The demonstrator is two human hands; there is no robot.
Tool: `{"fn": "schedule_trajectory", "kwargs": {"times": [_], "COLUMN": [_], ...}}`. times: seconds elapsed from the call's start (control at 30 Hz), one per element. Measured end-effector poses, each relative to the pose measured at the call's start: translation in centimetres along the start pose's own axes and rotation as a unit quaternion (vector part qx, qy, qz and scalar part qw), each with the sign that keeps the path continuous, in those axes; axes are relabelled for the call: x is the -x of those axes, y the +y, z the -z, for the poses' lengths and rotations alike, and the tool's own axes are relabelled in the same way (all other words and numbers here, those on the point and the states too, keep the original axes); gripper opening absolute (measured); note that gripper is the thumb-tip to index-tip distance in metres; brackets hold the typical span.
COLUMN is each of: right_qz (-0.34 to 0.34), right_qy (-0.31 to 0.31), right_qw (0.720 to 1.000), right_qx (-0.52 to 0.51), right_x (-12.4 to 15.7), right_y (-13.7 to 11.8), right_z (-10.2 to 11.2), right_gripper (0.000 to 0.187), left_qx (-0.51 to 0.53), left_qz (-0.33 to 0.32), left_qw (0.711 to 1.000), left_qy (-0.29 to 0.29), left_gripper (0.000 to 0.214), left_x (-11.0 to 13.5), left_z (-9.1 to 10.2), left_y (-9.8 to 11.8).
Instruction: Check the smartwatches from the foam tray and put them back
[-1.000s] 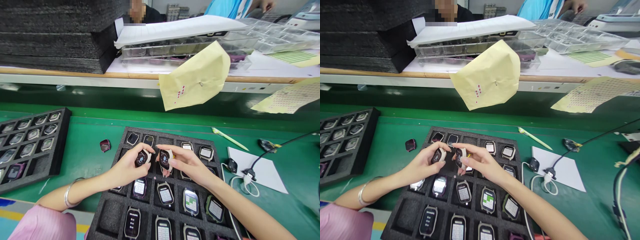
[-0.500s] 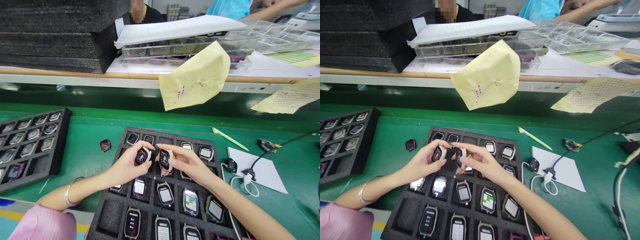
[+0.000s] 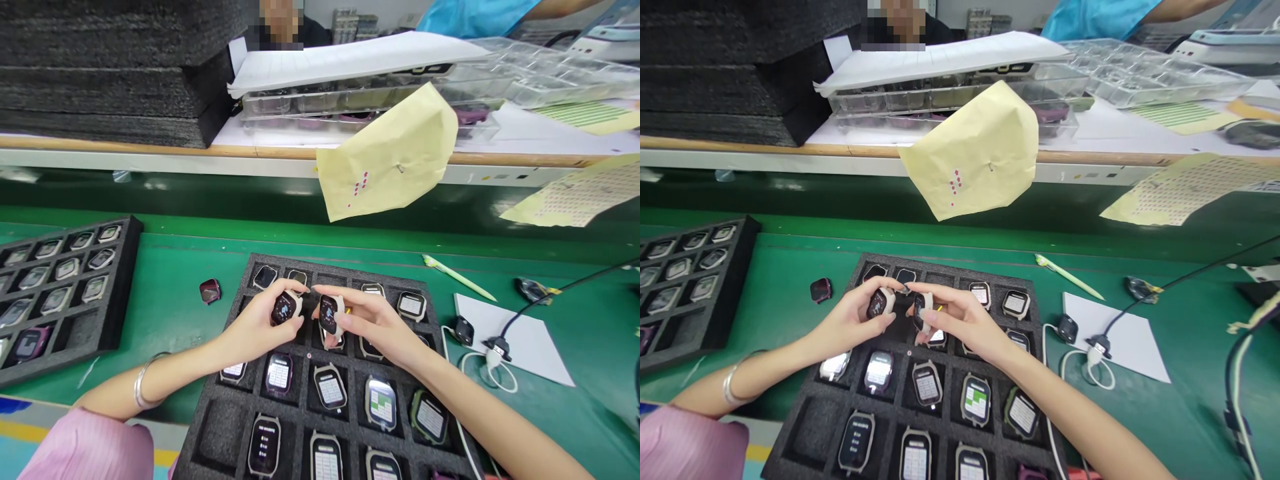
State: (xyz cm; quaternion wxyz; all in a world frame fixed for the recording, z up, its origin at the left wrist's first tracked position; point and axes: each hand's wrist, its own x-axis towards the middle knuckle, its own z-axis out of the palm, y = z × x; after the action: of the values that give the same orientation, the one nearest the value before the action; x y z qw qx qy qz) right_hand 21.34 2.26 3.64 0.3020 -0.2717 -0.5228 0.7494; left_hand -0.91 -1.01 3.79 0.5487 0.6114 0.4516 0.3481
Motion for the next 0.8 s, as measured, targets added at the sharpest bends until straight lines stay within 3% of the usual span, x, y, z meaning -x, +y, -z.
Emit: {"fn": "schedule_trajectory", "kwargs": {"times": [0.23, 0.8], "right_qz": [-0.015, 0.01], "right_qy": [0.007, 0.029], "right_qw": [1.0, 0.999], "right_qx": [0.024, 0.024], "right_x": [-0.09, 0.05], "right_y": [-0.02, -0.6], "right_z": [0.16, -0.1], "right_gripper": [0.04, 0.037], "left_qx": [-0.037, -0.019], "left_qz": [0.002, 0.001], "left_qw": [0.999, 1.0], "left_qy": [0.006, 0.014], "left_gripper": [0.029, 0.029], "left_x": [-0.48, -0.19], "left_z": [0.19, 0.32], "left_y": [-0.25, 0.33]}}
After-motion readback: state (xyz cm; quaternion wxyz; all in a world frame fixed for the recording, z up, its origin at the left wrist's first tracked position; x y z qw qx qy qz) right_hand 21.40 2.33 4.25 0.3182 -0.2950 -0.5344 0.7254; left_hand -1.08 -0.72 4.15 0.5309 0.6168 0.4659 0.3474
